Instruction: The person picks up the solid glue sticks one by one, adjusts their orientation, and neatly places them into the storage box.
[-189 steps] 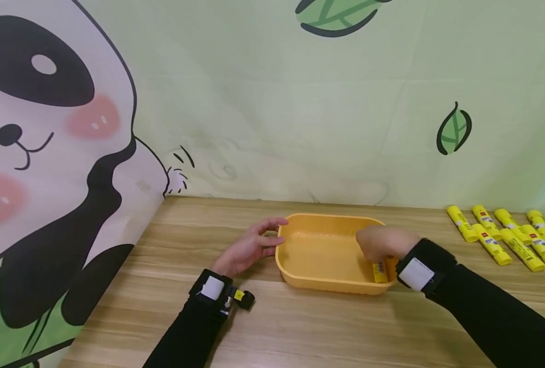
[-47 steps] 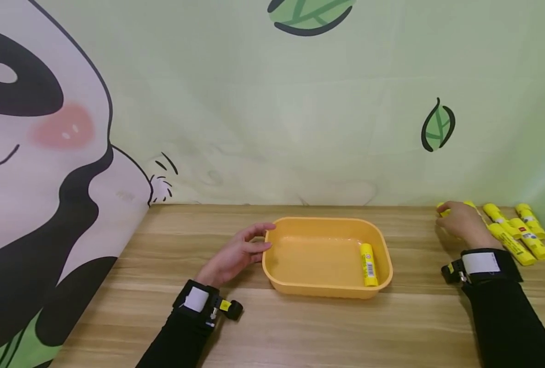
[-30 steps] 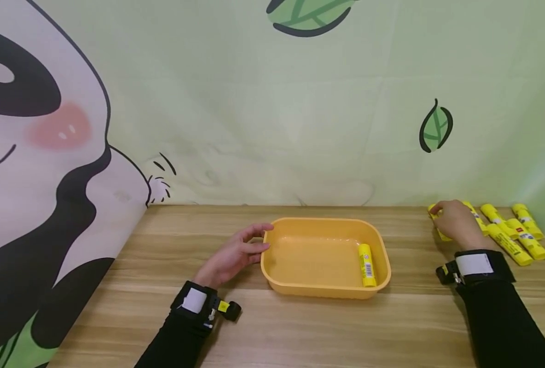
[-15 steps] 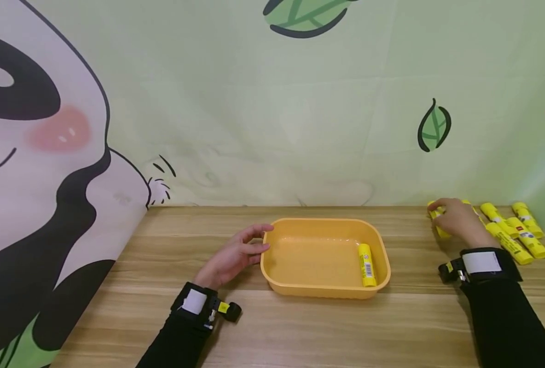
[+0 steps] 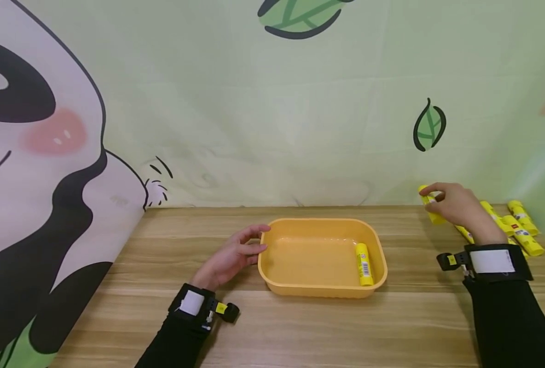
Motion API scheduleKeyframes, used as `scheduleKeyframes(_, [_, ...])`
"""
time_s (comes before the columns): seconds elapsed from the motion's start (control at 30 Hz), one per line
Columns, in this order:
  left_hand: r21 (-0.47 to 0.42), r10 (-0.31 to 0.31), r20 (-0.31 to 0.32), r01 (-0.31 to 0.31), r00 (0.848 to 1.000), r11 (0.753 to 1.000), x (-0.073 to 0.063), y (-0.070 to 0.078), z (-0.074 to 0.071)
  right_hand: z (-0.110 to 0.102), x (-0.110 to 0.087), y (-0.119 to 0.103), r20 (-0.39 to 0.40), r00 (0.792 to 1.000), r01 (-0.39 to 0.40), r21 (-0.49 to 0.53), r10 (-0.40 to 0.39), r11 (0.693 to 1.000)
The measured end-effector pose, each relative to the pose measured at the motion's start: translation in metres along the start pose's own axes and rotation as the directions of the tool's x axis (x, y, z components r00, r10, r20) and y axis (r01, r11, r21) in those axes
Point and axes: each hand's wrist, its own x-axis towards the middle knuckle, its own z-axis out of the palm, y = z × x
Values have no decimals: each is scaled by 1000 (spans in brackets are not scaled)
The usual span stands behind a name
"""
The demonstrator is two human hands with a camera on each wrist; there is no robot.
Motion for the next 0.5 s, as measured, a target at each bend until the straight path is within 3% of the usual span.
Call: scheduleKeyframes(0.5, [-5, 1, 6, -1, 1000, 1000, -2, 1, 1, -15, -15, -37, 28, 999, 18, 44, -19, 999])
